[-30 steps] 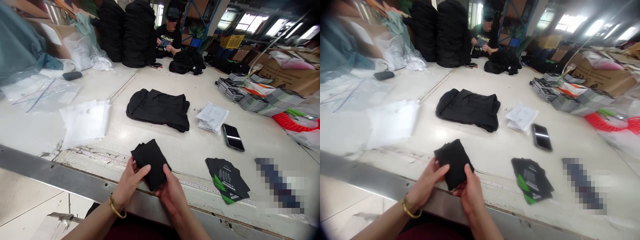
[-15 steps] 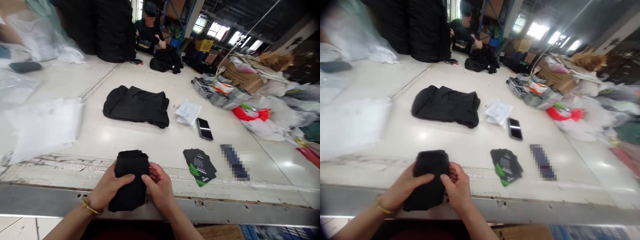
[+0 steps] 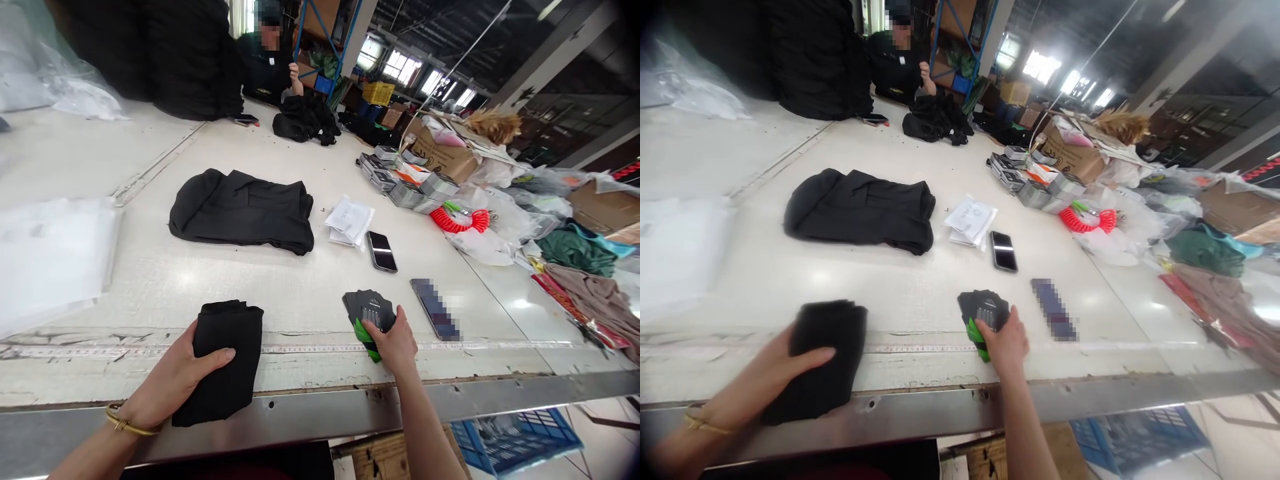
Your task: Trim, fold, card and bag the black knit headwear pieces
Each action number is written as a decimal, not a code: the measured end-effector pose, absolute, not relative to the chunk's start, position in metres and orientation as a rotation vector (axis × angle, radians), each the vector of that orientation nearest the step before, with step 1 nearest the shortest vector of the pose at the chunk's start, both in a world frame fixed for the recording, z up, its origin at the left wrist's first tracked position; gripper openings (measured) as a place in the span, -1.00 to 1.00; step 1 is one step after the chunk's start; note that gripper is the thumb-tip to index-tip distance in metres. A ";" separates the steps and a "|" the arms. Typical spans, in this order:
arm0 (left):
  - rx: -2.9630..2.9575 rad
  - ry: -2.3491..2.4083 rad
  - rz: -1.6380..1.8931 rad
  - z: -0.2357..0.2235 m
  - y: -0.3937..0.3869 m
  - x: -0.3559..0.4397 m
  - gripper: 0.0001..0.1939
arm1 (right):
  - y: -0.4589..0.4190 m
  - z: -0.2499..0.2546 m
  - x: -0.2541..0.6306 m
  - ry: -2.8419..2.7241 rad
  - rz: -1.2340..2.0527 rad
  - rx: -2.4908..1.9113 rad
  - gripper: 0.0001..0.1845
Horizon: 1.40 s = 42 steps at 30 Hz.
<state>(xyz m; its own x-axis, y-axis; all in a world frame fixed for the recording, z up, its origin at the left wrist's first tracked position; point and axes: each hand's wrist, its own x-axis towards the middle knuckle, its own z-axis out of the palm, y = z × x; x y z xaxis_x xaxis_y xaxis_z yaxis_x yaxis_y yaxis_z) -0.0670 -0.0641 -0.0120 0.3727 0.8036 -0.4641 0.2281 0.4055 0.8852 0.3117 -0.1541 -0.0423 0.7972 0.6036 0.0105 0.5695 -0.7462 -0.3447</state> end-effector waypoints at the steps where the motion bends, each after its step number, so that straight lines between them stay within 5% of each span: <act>1: 1.124 1.169 0.489 -0.011 -0.064 -0.067 -0.38 | -0.153 -0.044 0.310 -0.891 0.129 -2.649 0.07; 10: 1.036 1.156 0.508 -0.006 -0.065 -0.064 -0.38 | -0.150 -0.025 0.323 -0.947 0.053 -2.476 0.05; 16: 0.929 1.092 0.573 -0.002 -0.065 -0.063 -0.40 | -0.149 -0.005 0.310 -0.641 0.706 -1.963 0.02; 24: 1.049 1.075 0.719 -0.010 -0.062 -0.064 -0.42 | -0.110 0.023 0.157 -0.920 1.579 -1.490 -0.04; 33: 0.744 0.792 0.692 -0.010 -0.060 -0.073 -0.35 | -0.082 -0.008 0.098 -1.148 1.286 -1.689 0.01; 42: 0.765 0.920 0.745 -0.010 -0.061 -0.067 -0.44 | -0.097 -0.005 0.101 -1.056 1.371 -1.603 -0.04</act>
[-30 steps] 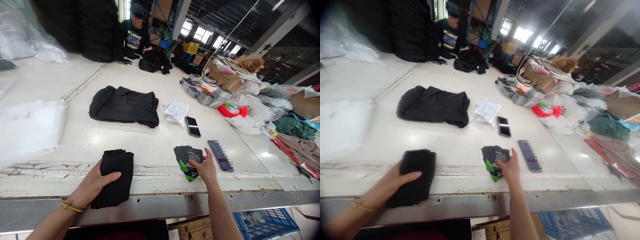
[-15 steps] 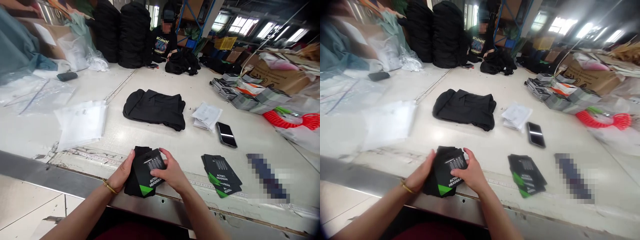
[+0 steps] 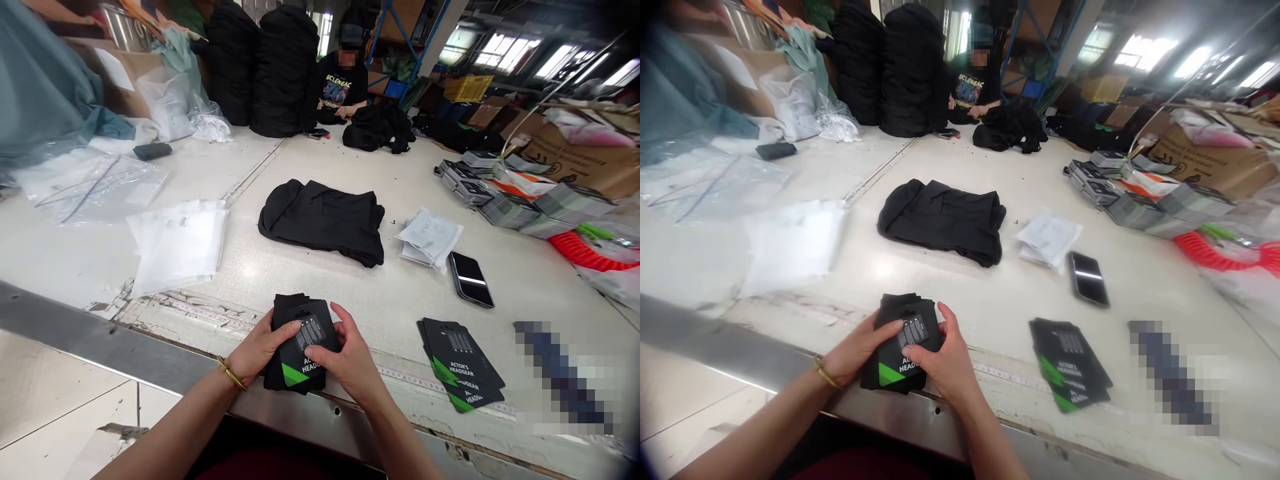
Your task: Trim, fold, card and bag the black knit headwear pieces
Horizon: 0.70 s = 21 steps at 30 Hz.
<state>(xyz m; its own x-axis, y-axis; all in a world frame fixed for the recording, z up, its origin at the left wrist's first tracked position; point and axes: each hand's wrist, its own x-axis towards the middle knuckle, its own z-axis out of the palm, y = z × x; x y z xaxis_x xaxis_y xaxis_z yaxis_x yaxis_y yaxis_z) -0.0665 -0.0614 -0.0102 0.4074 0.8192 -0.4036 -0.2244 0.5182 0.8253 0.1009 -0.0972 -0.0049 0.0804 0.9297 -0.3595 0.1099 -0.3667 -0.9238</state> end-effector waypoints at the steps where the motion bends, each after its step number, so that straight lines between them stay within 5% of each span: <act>1: 0.757 0.912 0.747 -0.011 -0.062 -0.066 -0.43 | -0.098 -0.006 0.103 -1.056 1.323 -1.630 -0.08; 10: 0.800 0.871 0.729 -0.015 -0.060 -0.070 -0.40 | -0.078 -0.008 0.122 -1.302 1.145 -1.623 -0.73; 21: 0.815 0.789 0.740 -0.015 -0.058 -0.072 -0.43 | -0.072 -0.006 0.109 -1.947 0.788 -1.383 -0.69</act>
<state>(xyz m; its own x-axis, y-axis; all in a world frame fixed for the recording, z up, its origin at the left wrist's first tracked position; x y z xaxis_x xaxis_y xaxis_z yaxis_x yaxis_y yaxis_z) -0.0717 -0.0577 -0.0148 0.4993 0.8088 -0.3107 -0.2583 0.4812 0.8377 0.1087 -0.0721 -0.0058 -0.2628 0.9543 0.1421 0.5867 0.2749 -0.7617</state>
